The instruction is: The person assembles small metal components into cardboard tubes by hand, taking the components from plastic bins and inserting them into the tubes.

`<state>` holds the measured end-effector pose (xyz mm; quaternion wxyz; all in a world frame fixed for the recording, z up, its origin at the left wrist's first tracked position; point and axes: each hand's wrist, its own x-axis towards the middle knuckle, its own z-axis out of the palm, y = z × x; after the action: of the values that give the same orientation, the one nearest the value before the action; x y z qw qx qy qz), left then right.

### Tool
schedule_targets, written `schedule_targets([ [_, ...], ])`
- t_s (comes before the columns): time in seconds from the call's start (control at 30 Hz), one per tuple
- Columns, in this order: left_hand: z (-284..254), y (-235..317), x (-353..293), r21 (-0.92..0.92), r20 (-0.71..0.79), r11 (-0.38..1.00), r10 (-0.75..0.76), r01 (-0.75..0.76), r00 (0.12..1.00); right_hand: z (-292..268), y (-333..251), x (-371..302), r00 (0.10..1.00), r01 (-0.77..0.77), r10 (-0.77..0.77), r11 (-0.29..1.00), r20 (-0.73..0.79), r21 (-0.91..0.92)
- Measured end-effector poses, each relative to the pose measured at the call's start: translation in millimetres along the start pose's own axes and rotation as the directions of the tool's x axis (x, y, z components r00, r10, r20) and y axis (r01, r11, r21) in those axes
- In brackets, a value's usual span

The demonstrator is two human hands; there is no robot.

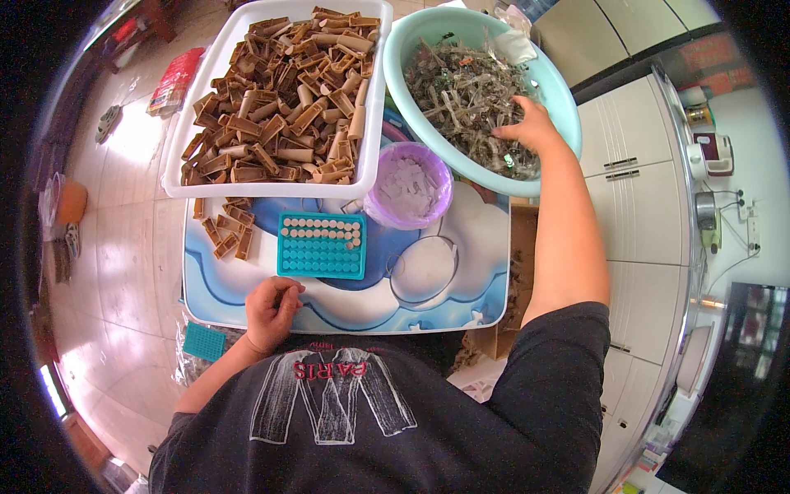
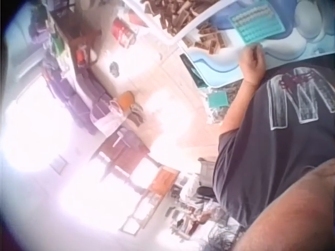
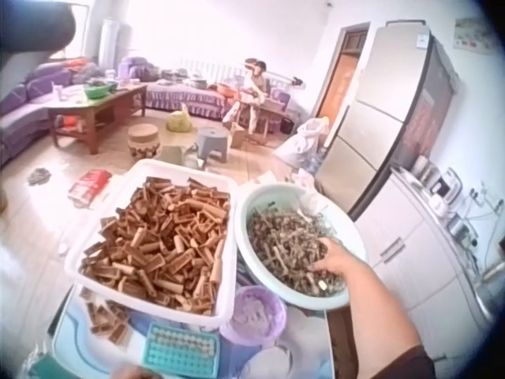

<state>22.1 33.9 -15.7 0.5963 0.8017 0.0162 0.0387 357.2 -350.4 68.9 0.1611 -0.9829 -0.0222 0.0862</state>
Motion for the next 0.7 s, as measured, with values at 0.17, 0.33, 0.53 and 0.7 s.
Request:
schedule_targets([
  [0.17,0,0,1,0.014,-0.003,1.0,0.014,-0.014,1.0,-26,-13,-10,0.986,-0.162,0.124,0.859,0.11,0.485],
  [0.33,1,0,2,0.024,0.002,0.999,0.028,-0.028,1.0,-69,-24,-14,0.992,0.006,0.063,0.846,-0.11,0.533],
  [0.53,1,1,-1,0.04,-0.01,0.999,0.021,-0.021,1.0,-134,-50,-6,0.925,0.214,-0.039,0.876,-0.378,0.432],
  [0.7,1,1,1,0.028,0.0,0.999,0.032,-0.032,0.999,-190,-61,-8,0.762,0.397,-0.176,0.887,-0.623,0.235],
])
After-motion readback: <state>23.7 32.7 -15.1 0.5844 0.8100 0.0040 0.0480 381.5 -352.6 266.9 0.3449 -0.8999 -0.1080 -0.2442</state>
